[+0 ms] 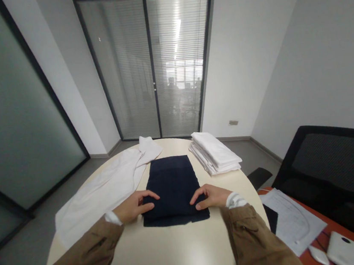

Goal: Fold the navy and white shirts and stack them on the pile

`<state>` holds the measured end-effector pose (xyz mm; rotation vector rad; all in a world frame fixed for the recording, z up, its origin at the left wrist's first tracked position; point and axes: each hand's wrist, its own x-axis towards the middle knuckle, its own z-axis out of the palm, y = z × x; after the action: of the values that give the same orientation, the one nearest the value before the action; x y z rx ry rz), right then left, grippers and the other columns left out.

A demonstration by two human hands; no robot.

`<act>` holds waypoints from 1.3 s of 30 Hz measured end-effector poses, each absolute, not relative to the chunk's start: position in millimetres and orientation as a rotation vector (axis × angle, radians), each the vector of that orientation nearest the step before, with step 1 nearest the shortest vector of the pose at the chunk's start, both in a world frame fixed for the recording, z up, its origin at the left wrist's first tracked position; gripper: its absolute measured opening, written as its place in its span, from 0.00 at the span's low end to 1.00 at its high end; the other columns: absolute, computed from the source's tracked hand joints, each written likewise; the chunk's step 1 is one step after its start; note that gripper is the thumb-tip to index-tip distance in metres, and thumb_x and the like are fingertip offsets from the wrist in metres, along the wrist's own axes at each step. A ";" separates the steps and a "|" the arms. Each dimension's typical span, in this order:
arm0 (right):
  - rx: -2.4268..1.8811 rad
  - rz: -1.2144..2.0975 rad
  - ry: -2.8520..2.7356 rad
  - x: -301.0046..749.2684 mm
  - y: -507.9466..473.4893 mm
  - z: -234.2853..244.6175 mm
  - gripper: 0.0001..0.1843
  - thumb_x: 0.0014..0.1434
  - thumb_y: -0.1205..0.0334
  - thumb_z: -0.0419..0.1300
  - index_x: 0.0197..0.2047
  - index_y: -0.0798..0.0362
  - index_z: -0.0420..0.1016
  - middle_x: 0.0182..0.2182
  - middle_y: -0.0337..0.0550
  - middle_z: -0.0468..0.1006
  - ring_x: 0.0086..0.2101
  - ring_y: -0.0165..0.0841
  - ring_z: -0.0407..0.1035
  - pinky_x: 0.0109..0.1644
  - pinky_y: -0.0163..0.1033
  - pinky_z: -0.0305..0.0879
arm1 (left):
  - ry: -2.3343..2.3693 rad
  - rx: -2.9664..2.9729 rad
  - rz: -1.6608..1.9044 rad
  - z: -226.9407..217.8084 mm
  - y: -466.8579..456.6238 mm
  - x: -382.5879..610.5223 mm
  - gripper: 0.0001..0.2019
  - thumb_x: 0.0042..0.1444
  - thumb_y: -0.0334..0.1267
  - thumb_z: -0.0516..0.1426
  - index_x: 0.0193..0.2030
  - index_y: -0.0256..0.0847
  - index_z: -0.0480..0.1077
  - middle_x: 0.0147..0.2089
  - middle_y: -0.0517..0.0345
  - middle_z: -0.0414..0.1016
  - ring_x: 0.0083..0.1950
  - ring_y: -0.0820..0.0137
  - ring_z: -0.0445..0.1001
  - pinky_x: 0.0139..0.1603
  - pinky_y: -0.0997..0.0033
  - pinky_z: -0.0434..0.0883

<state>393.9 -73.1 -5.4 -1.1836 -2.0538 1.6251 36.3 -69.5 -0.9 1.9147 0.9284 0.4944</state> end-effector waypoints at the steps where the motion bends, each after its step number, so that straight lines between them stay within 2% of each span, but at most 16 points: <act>1: -1.185 1.632 -2.064 394.9 -73.0 -5.7 0.26 0.48 0.49 0.71 0.47 0.55 0.80 0.29 0.39 0.78 0.28 0.28 0.69 0.34 0.33 0.63 | 0.947 1.943 0.435 -1.7 -67.7 34.4 0.21 0.55 0.51 0.60 0.50 0.38 0.75 0.17 0.70 0.54 0.20 0.77 0.53 0.21 0.76 0.47; 6: -1.164 1.643 -2.070 395.5 -74.8 -2.7 0.27 0.54 0.44 0.66 0.49 0.55 0.79 0.29 0.39 0.77 0.28 0.27 0.67 0.32 0.31 0.61 | 0.930 1.925 0.176 -1.0 -64.4 29.2 0.27 0.51 0.55 0.62 0.53 0.38 0.76 0.14 0.70 0.53 0.17 0.77 0.48 0.19 0.74 0.42; 11: -1.252 1.700 -2.087 393.1 -77.1 2.1 0.33 0.46 0.46 0.72 0.52 0.54 0.78 0.30 0.38 0.79 0.28 0.27 0.70 0.33 0.31 0.66 | 0.941 1.942 0.148 3.8 -71.1 32.8 0.28 0.49 0.55 0.63 0.53 0.41 0.76 0.15 0.70 0.56 0.17 0.76 0.50 0.20 0.74 0.44; 17: -1.274 1.621 -2.158 393.8 -79.4 5.4 0.30 0.51 0.42 0.68 0.51 0.53 0.81 0.44 0.44 0.82 0.43 0.36 0.75 0.52 0.39 0.69 | 1.229 2.104 0.464 6.3 -75.7 43.0 0.24 0.58 0.57 0.55 0.50 0.41 0.78 0.18 0.65 0.63 0.20 0.72 0.61 0.24 0.73 0.54; 19: -1.283 1.623 -2.163 392.8 -80.0 5.4 0.30 0.50 0.42 0.68 0.51 0.53 0.81 0.46 0.45 0.82 0.45 0.37 0.75 0.53 0.39 0.69 | 1.376 2.154 0.632 7.0 -75.4 46.5 0.23 0.61 0.56 0.53 0.47 0.41 0.79 0.19 0.62 0.66 0.23 0.69 0.67 0.28 0.71 0.60; 21: -1.293 1.643 -2.155 390.6 -80.4 4.7 0.31 0.48 0.43 0.70 0.51 0.53 0.81 0.46 0.45 0.82 0.44 0.36 0.75 0.51 0.36 0.69 | 1.374 2.267 0.805 6.4 -75.8 51.0 0.21 0.63 0.52 0.52 0.48 0.41 0.79 0.28 0.55 0.74 0.33 0.64 0.74 0.39 0.67 0.68; 22: -1.298 1.660 -2.141 389.6 -80.6 4.3 0.31 0.48 0.43 0.70 0.51 0.53 0.81 0.45 0.45 0.82 0.43 0.35 0.76 0.49 0.35 0.70 | 1.304 2.350 0.868 5.3 -76.7 53.8 0.20 0.63 0.50 0.53 0.53 0.42 0.77 0.38 0.50 0.78 0.42 0.61 0.76 0.47 0.63 0.70; 23: -1.309 1.681 -2.126 388.9 -80.9 3.9 0.32 0.47 0.42 0.70 0.51 0.53 0.81 0.43 0.45 0.83 0.40 0.34 0.76 0.45 0.34 0.71 | 1.200 2.441 0.888 3.4 -77.9 56.7 0.21 0.63 0.48 0.54 0.59 0.43 0.72 0.51 0.46 0.76 0.53 0.58 0.73 0.56 0.59 0.68; 25: -1.353 1.733 -2.087 390.0 -82.2 4.2 0.34 0.48 0.39 0.68 0.52 0.54 0.80 0.35 0.44 0.83 0.30 0.30 0.76 0.32 0.30 0.68 | 0.975 2.602 0.777 -1.5 -81.2 62.5 0.27 0.62 0.45 0.55 0.68 0.48 0.61 0.70 0.46 0.58 0.70 0.52 0.56 0.67 0.49 0.57; 27: -1.425 1.783 -2.045 395.8 -84.6 6.9 0.37 0.51 0.35 0.64 0.54 0.55 0.79 0.25 0.42 0.81 0.20 0.27 0.71 0.21 0.28 0.57 | 0.835 2.688 0.576 -6.6 -84.7 67.5 0.30 0.62 0.43 0.55 0.71 0.52 0.55 0.76 0.50 0.44 0.75 0.49 0.43 0.69 0.41 0.51; 29: -1.526 1.758 -2.008 405.0 -87.5 13.2 0.38 0.54 0.32 0.59 0.54 0.56 0.78 0.20 0.41 0.78 0.16 0.25 0.66 0.17 0.28 0.49 | 0.776 2.726 0.442 -9.5 -87.6 71.0 0.29 0.63 0.41 0.54 0.71 0.55 0.54 0.77 0.53 0.40 0.75 0.47 0.40 0.69 0.37 0.50; 31: -1.644 1.572 -1.996 411.8 -89.1 23.3 0.38 0.55 0.31 0.57 0.50 0.57 0.80 0.17 0.40 0.75 0.14 0.25 0.63 0.17 0.30 0.50 | 0.749 2.754 0.393 -9.7 -90.0 73.4 0.30 0.62 0.38 0.54 0.70 0.57 0.55 0.76 0.54 0.42 0.75 0.46 0.41 0.68 0.36 0.50; 33: -1.698 1.231 -2.009 409.2 -87.7 35.8 0.37 0.57 0.31 0.55 0.46 0.58 0.81 0.16 0.40 0.74 0.15 0.27 0.62 0.20 0.32 0.55 | 0.725 2.772 0.366 -8.2 -92.7 75.3 0.30 0.61 0.36 0.55 0.69 0.58 0.57 0.76 0.54 0.46 0.74 0.46 0.45 0.68 0.37 0.52; 35: -1.643 0.894 -2.051 393.5 -82.3 47.5 0.35 0.59 0.33 0.53 0.49 0.57 0.80 0.20 0.43 0.77 0.20 0.32 0.68 0.26 0.36 0.64 | 0.703 2.773 0.345 -6.2 -96.2 76.8 0.30 0.60 0.37 0.56 0.68 0.59 0.59 0.74 0.53 0.50 0.72 0.46 0.51 0.66 0.39 0.56; 37: -1.548 0.686 -2.156 366.8 -72.7 54.9 0.34 0.62 0.36 0.53 0.57 0.54 0.75 0.34 0.49 0.82 0.32 0.38 0.76 0.39 0.42 0.70 | 0.689 2.770 0.345 -4.2 -99.9 78.1 0.29 0.59 0.39 0.57 0.68 0.58 0.60 0.73 0.52 0.53 0.70 0.46 0.55 0.64 0.41 0.59; 39: -1.451 0.541 -2.317 336.3 -59.2 55.3 0.33 0.63 0.38 0.52 0.63 0.50 0.69 0.51 0.51 0.79 0.50 0.44 0.73 0.56 0.47 0.65 | 0.678 2.778 0.357 -1.9 -102.6 79.2 0.28 0.58 0.41 0.57 0.67 0.58 0.62 0.72 0.51 0.56 0.68 0.46 0.59 0.63 0.42 0.60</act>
<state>336.3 -59.2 55.3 -1.4509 -2.3167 0.5412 79.2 -102.6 -1.9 2.7783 0.6784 0.3566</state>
